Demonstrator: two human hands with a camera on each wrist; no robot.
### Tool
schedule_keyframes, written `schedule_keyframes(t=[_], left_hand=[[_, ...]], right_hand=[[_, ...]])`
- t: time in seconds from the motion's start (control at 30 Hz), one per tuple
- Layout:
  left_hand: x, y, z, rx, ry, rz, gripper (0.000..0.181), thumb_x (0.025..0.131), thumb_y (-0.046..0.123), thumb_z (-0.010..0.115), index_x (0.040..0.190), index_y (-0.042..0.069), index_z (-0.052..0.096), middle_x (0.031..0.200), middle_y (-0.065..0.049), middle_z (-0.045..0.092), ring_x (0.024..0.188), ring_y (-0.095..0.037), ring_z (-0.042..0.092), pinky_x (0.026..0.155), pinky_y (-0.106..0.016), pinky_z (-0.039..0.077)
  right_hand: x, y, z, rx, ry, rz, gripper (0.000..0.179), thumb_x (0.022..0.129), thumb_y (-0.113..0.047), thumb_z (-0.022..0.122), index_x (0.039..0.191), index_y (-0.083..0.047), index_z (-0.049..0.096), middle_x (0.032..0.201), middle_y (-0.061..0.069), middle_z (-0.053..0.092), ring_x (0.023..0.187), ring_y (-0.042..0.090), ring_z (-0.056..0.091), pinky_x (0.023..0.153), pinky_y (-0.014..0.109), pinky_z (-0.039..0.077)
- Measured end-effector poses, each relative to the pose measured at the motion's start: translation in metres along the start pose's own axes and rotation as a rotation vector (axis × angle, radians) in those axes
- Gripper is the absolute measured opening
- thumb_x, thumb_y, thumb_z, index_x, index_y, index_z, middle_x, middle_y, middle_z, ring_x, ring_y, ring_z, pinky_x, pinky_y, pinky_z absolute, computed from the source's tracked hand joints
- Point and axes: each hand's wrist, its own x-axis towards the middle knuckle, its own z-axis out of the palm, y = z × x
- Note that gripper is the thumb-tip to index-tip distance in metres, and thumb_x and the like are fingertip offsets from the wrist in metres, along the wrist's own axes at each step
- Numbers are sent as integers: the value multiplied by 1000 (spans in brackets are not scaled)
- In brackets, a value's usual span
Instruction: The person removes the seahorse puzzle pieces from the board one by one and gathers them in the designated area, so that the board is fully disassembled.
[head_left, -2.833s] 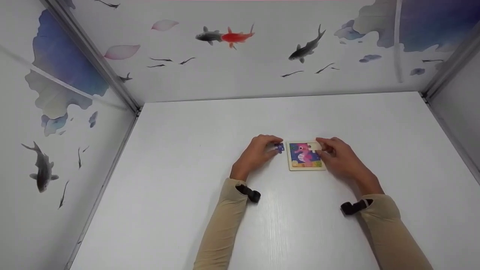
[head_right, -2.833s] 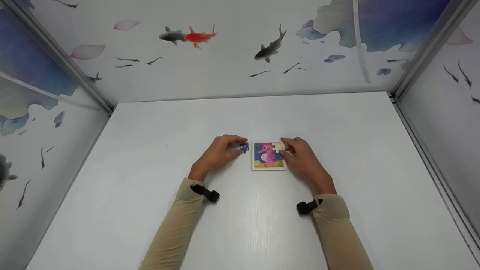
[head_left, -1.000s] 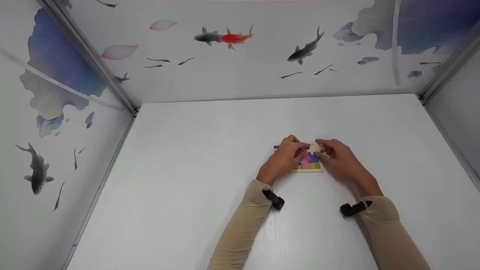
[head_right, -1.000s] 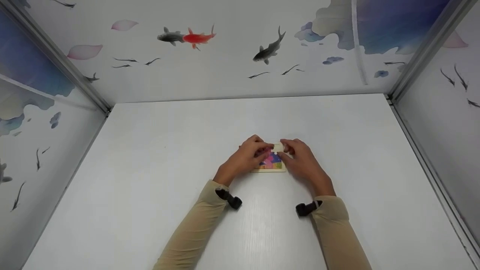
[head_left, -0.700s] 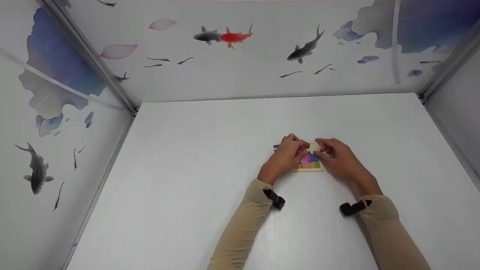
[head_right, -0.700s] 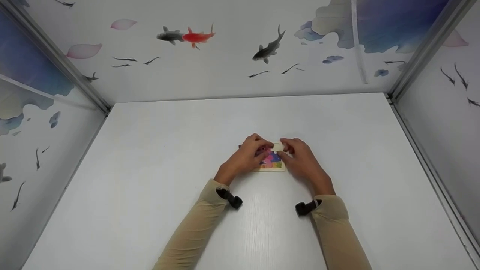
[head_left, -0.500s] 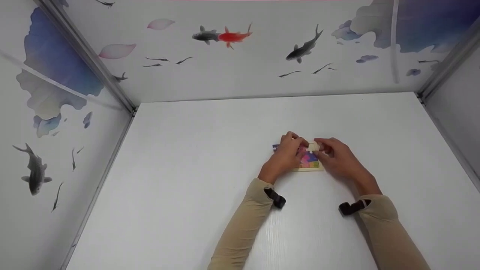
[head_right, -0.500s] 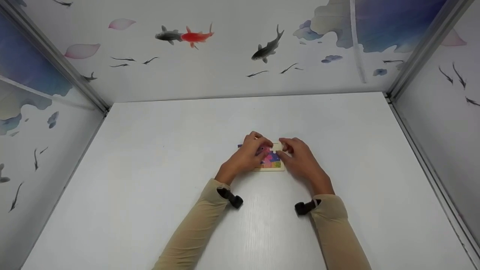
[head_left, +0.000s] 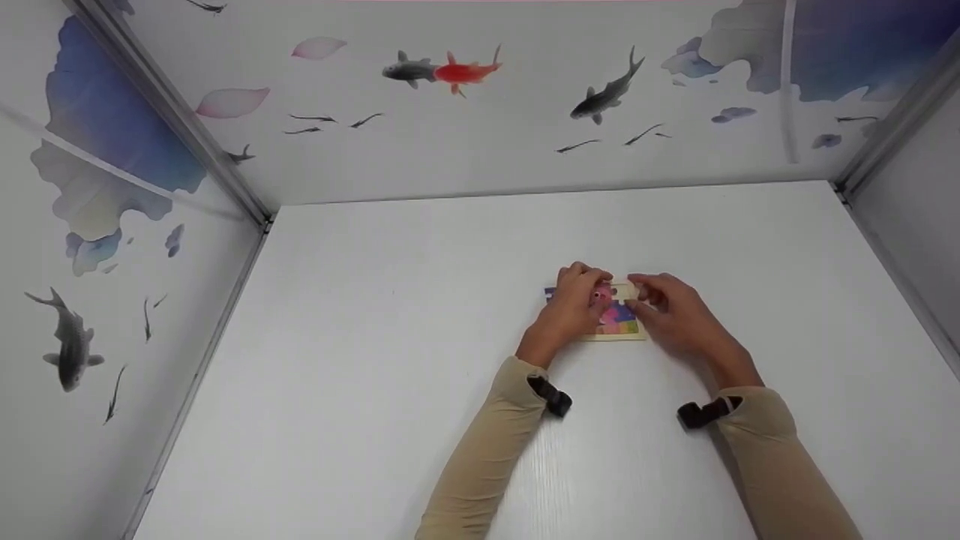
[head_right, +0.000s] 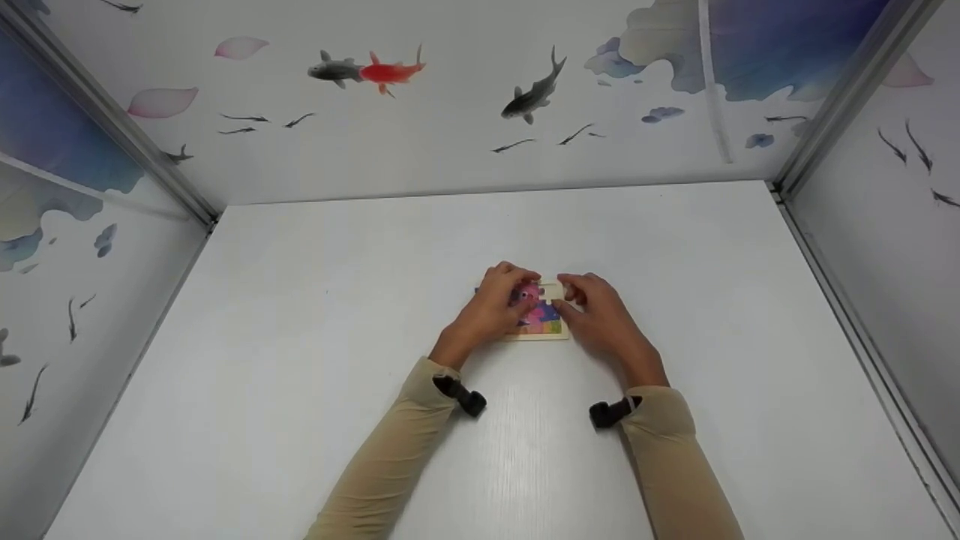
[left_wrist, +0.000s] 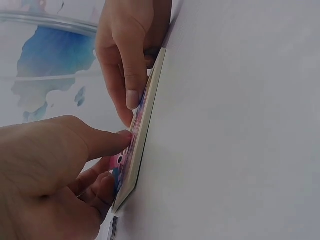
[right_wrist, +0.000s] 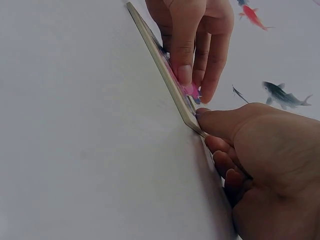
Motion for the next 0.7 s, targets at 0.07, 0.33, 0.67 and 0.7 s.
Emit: schedule_keyframes(t=[0.07,0.33,0.67,0.7], left_hand=[[0,0,0,3,2,-15,36,107,19,70,143,14,68,140,-6,59,131,-21,51,113,-28,49],[0,1,-4,32,0,1,36,105,15,71,142,15,71,138,-7,63,129,-22,57,111,-29,51],[-1,-3,-7,60,-7,65,39,106,11,69,145,16,71,134,-9,60,123,-17,61,111,-26,50],[-1,-3,-7,65,-12,62,40,107,12,69,146,16,70,135,-9,59,123,-16,60,111,-25,50]], right_hand=[[0,0,0,1,-2,3,50,109,-22,68,155,-9,58,117,11,63,106,25,53,90,25,44],[-1,1,0,6,6,10,50,108,-23,68,156,-10,58,117,10,62,107,24,52,90,25,43],[-1,1,2,3,3,15,50,108,-22,68,156,-10,57,117,11,62,105,24,52,89,26,43],[-1,1,2,2,1,16,50,109,-22,68,156,-10,57,117,11,62,105,24,52,90,26,43]])
